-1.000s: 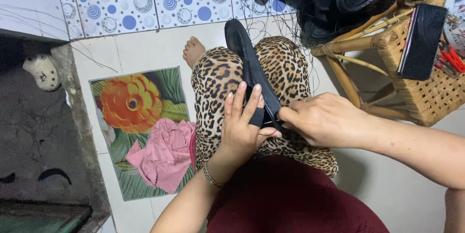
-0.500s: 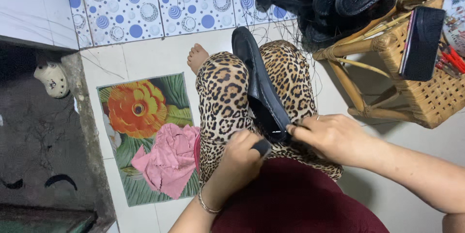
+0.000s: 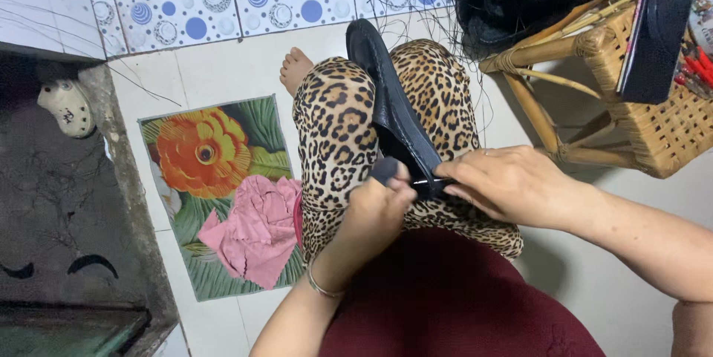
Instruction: The person sits on the floor and sews a black shoe using a needle and thread. They hold the shoe on their lap and repeatedly push the needle through the sole and upper parts of the shoe to stitch it together.
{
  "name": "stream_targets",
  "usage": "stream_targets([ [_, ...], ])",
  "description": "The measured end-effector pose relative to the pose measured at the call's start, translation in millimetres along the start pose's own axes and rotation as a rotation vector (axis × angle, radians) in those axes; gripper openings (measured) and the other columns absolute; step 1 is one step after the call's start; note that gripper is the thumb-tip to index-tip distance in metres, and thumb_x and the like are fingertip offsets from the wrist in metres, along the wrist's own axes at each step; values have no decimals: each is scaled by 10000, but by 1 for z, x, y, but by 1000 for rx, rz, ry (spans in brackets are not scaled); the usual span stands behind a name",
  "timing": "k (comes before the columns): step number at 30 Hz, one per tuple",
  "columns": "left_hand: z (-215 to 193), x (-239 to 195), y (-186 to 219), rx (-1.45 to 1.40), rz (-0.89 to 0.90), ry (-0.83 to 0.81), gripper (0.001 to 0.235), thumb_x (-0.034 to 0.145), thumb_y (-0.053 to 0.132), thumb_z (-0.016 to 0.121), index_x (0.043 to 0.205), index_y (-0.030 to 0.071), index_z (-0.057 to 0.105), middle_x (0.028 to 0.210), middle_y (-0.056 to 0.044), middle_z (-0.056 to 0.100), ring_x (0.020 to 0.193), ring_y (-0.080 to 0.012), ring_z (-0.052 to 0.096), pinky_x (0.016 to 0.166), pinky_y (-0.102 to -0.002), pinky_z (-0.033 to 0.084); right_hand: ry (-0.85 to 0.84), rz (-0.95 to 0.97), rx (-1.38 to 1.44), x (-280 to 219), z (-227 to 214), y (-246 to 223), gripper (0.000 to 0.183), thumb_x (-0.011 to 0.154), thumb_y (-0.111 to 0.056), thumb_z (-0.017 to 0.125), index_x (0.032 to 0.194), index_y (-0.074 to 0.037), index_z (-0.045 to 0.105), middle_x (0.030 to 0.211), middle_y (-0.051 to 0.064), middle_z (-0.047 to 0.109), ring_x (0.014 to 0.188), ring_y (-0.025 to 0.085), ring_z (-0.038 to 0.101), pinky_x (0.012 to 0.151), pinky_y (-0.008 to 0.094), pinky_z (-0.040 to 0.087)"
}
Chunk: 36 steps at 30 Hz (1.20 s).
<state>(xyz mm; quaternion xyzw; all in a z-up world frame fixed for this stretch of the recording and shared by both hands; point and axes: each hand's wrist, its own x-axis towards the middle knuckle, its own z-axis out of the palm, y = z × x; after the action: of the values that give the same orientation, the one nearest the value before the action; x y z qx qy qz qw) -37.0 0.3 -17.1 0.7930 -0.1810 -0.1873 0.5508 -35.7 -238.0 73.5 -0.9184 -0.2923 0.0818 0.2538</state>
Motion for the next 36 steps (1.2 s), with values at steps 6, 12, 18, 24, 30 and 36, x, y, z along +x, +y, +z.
stream_targets([
  [6,-13,-2,35,362,343,-126,58,1011,100,539,1007,44,555,877,-146,552,602,-335,551,536,-441,470,-205,11,-249,-39,6,15,519,893,-186,633,1402,-239,545,716,47,521,563,292,590,413,488,494],
  [12,-20,7,32,163,169,-123,256,1030,140,501,1271,66,548,929,-66,657,809,-294,678,805,-398,531,-581,394,-217,-47,-44,28,601,948,-423,442,1520,-600,382,816,-103,704,714,159,699,555,408,600],
  [18,-27,14,34,22,-59,-10,438,1060,218,394,1467,79,480,938,-4,740,902,-225,735,912,-343,521,-97,443,403,-69,-20,48,494,876,-328,701,1363,-247,678,1267,-14,793,779,14,689,775,200,522],
  [24,-13,9,41,-157,-75,50,606,961,145,668,1512,36,442,663,-96,647,575,-238,621,555,-356,516,390,421,1094,-35,59,23,264,917,-165,709,720,10,722,874,165,729,576,163,634,423,251,551],
  [30,8,11,16,114,199,358,265,933,43,630,1192,33,685,657,-51,694,522,-248,674,474,-313,542,421,436,1386,-36,75,3,418,1043,-145,523,637,-46,519,581,78,487,383,109,431,306,219,394],
  [36,-5,10,6,185,233,452,160,917,28,665,1058,3,737,584,-60,687,416,-229,628,375,-297,441,269,300,1415,-28,51,-3,320,946,-75,652,637,-20,588,597,83,536,465,121,492,356,228,439],
])
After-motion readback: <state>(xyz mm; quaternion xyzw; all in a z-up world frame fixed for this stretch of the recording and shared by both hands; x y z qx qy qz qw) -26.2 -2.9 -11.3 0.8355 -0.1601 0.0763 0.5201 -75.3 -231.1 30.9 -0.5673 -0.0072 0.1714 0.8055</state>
